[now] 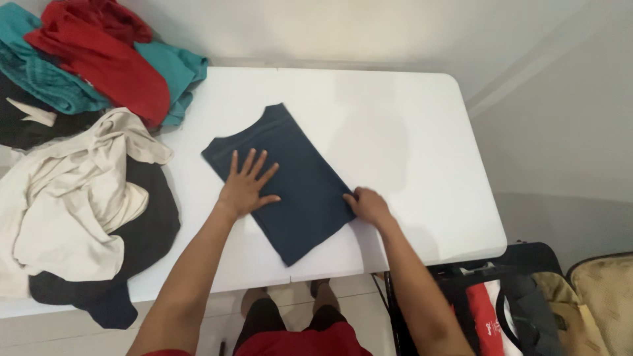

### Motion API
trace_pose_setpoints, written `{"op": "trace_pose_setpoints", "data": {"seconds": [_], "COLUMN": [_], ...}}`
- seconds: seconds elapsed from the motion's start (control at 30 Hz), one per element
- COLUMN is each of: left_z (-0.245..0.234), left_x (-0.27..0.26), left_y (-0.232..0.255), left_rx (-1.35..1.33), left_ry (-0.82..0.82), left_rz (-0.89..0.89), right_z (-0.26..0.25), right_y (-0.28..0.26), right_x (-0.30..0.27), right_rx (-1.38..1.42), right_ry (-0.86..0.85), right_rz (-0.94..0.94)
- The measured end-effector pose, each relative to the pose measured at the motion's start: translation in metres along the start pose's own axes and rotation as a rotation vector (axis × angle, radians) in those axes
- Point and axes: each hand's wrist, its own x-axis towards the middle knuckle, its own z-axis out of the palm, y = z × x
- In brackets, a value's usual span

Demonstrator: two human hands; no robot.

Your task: The person smooths out a shirt on a table, folds it into a long rectangle, rolls it tightly into a cylinder, and places it into an open suitcase alongside other rolled clothes.

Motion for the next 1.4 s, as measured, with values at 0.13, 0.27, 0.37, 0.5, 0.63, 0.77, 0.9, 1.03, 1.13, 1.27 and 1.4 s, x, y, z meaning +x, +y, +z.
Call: {"op": "trace_pose_setpoints", "data": {"seconds": [0.13,0.27,0.37,0.5,0.63,0.77,0.9,1.03,1.13,1.27,1.4], "left_z": [-0.006,-0.010,-0.022,-0.031,-0.014,0.000,-0.005,-0.021,-0.025,-0.020,-0.010], "left_x": [-0.011,-0.050,-0.093,-0.142,-0.181,-0.199,-0.197,-0.183,-0.156,-0.092,-0.032], "left_y": [0.007,0.046,0.075,0.092,0.102,0.113,0.120,0.115,0.098,0.061,0.030], "left_rx": [-0.059,-0.447,-0.590,-0.704,-0.764,-0.764,-0.656,-0.768,-0.738,-0.755,-0.738], "left_ry": [0.106,0.241,0.096,-0.219,-0.116,-0.046,-0.021,0.025,0.218,0.214,0.231], "left_rz": [-0.247,-0.615,-0.697,-0.875,-0.792,-0.840,-0.797,-0.867,-0.825,-0.861,-0.844], "right_z": [0.019,0.045,0.054,0.056,0.061,0.062,0.059,0.049,0.038,0.020,-0.003], "right_y": [-0.014,-0.031,-0.031,-0.022,-0.024,-0.021,-0.022,-0.032,-0.035,-0.042,-0.052], "right_x": [-0.052,-0.113,-0.137,-0.139,-0.135,-0.137,-0.148,-0.153,-0.134,-0.066,0.014], "right_rx": [0.004,0.016,-0.012,-0.012,-0.112,-0.137,-0.221,-0.148,-0.091,-0.073,-0.063], "right_ry": [0.028,0.072,0.071,0.090,0.113,0.106,0.199,0.147,0.299,0.435,0.399], "right_rz": [0.141,0.165,0.137,0.086,0.070,0.083,0.048,0.092,-0.024,-0.251,-0.404]}}
